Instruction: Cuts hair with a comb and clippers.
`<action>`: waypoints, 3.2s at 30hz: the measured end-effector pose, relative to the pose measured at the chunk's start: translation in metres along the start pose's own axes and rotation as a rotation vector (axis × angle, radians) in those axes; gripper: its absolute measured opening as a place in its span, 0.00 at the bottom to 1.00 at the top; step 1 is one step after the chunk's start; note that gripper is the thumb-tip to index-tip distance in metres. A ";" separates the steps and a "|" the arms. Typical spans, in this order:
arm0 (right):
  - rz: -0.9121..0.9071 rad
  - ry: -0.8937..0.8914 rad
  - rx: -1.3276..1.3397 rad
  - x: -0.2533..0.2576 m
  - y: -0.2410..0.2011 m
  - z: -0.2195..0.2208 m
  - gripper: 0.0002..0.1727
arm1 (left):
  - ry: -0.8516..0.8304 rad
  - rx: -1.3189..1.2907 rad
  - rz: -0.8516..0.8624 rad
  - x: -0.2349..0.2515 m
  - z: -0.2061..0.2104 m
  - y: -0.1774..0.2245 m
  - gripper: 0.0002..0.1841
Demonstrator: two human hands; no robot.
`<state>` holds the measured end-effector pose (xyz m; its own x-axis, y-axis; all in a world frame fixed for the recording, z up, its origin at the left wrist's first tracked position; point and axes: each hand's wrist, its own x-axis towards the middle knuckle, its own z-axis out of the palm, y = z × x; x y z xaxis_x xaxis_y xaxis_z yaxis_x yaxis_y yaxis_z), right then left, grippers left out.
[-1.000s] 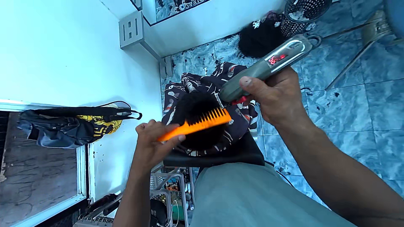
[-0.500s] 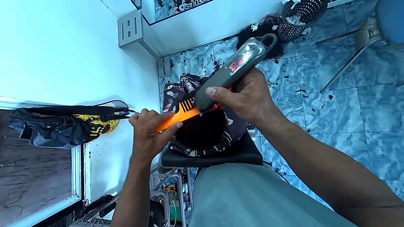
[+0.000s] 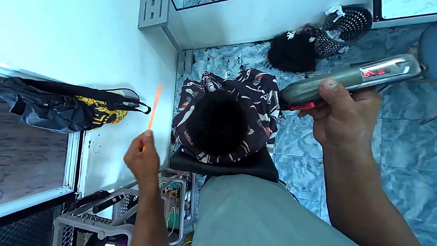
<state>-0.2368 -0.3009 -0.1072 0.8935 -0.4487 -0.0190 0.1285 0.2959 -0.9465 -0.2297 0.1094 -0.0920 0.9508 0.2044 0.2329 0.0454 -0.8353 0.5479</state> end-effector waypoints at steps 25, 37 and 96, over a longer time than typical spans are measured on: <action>-0.203 -0.318 0.005 -0.017 0.010 0.074 0.22 | -0.278 -0.113 0.740 0.026 0.015 0.052 0.19; -0.185 -0.396 -0.066 -0.018 -0.002 0.066 0.23 | -0.240 -0.085 0.649 0.042 0.012 0.039 0.19; 0.569 -1.077 0.209 0.198 0.079 0.084 0.24 | 0.115 0.594 -0.113 -0.082 0.072 0.217 0.22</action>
<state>-0.0133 -0.2954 -0.1591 0.7305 0.6816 -0.0426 -0.4166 0.3953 -0.8187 -0.2760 -0.1257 -0.0503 0.8925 0.3346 0.3025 0.3388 -0.9400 0.0403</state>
